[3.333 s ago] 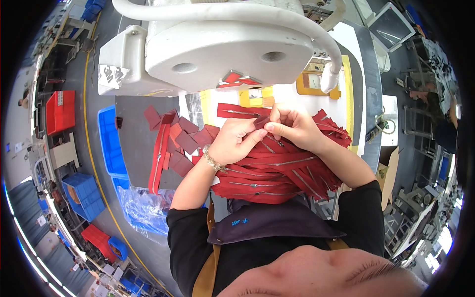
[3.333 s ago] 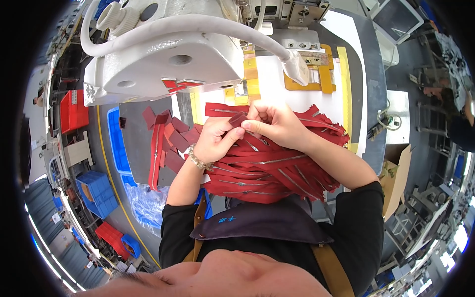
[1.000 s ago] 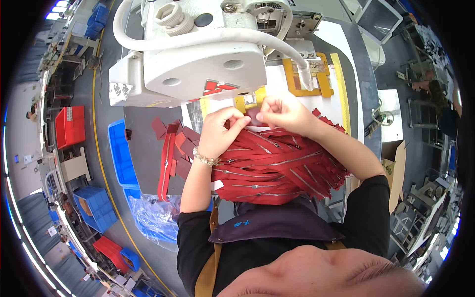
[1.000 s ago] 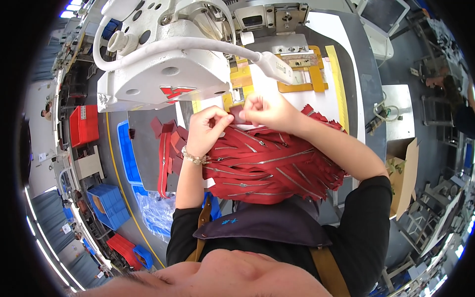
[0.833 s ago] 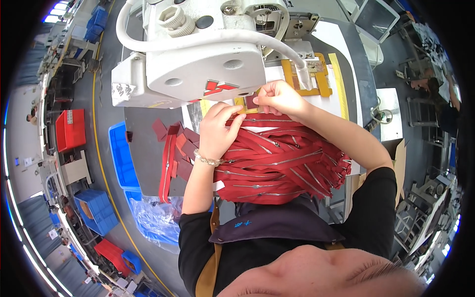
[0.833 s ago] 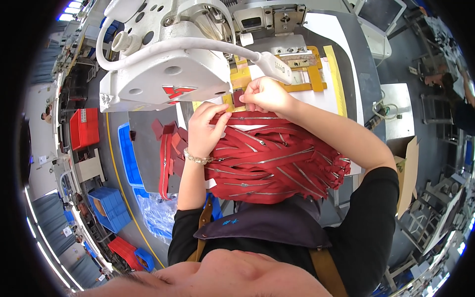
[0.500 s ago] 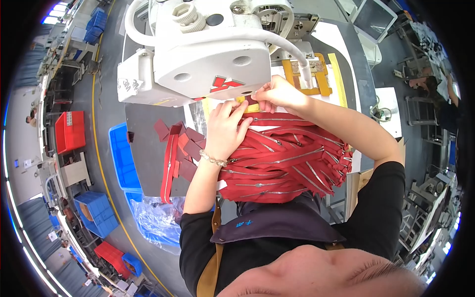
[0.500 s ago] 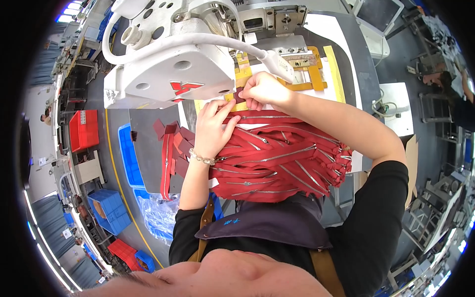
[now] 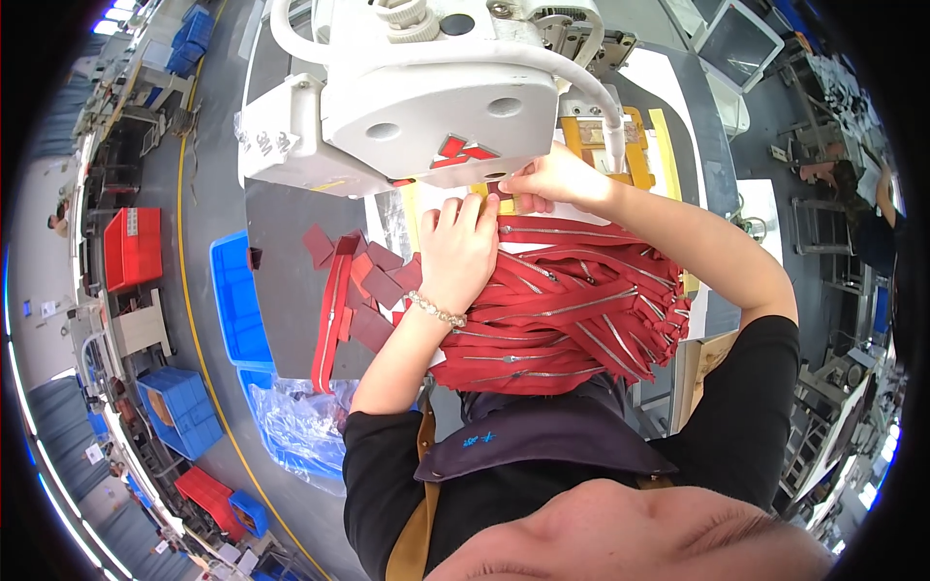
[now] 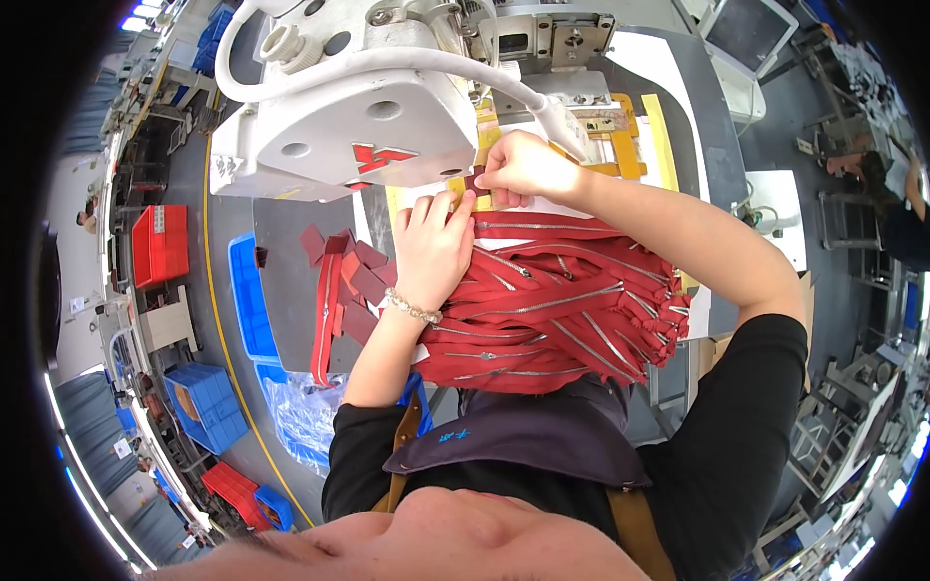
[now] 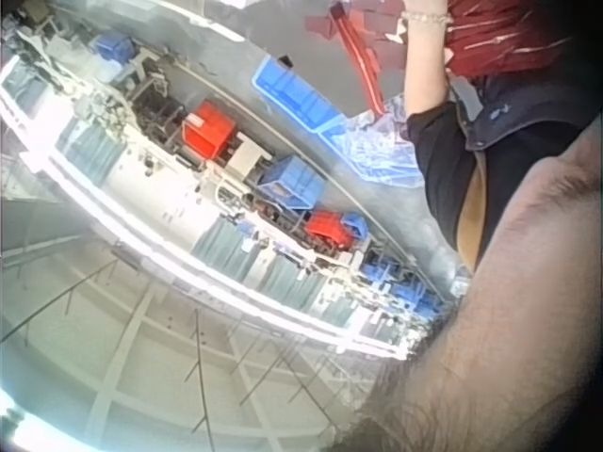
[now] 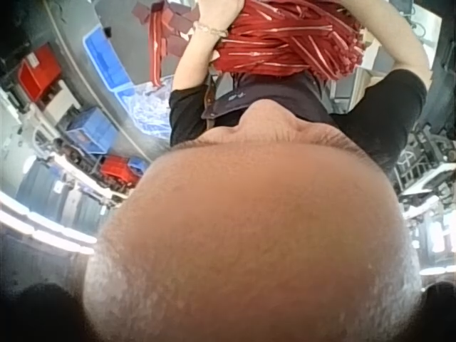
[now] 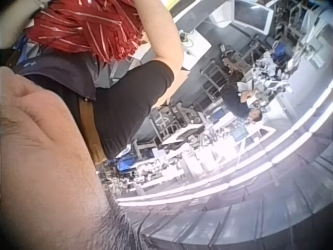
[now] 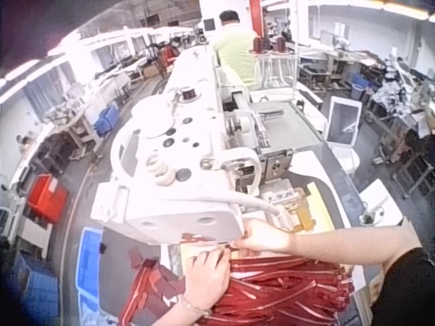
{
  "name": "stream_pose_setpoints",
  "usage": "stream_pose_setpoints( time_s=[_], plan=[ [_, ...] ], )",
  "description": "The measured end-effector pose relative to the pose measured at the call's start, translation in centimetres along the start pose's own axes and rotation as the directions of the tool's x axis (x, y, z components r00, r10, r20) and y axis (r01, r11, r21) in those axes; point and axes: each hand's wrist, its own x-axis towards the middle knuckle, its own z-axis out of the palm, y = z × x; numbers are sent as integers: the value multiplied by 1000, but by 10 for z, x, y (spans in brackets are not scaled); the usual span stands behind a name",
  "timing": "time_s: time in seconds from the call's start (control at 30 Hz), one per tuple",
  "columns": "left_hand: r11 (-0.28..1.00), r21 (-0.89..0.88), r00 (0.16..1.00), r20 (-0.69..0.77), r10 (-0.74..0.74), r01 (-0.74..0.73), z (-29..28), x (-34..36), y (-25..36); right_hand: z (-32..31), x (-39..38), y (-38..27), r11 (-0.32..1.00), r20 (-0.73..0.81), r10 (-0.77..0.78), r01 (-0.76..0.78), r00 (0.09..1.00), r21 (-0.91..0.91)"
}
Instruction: Sewing small leather patches onto the ends of red zippers using an industrial sewing machine.
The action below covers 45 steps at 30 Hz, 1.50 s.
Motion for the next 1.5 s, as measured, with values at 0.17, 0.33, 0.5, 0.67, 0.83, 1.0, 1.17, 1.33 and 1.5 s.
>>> stream_pose_setpoints(
  time_s=[0.17,0.33,0.5,0.67,0.83,1.0,1.17,1.33,1.5],
  plan=[
    [1000,-5,999,-41,30,-31,3,2,-1,-3,0,-3,998,15,-6,7,1000,-63],
    [999,-4,999,-34,31,-32,4,4,-1,-5,-4,-1,996,23,1,1,1000,-95],
    [999,-9,999,-42,31,-32,2,6,-3,-12,-3,19,775,-36,-455,376,890,-507],
    [995,-92,999,-35,38,-42,5,6,-8,-24,-8,29,313,128,-814,612,567,-727],
    [974,-216,997,30,72,-64,-2,4,-22,-28,-14,33,106,310,-822,663,477,-741],
    [941,-333,993,72,93,-64,-5,7,-23,-24,-10,31,94,316,-847,706,427,-702],
    [977,-192,995,53,-81,90,-1,12,-6,-23,-14,37,52,342,-844,697,413,-715],
    [976,-122,969,193,-153,178,3,33,0,-22,-10,44,87,304,-856,697,418,-712],
    [971,-104,965,176,-196,216,17,38,-3,-22,-11,45,105,268,-865,675,424,-730]
  ],
)
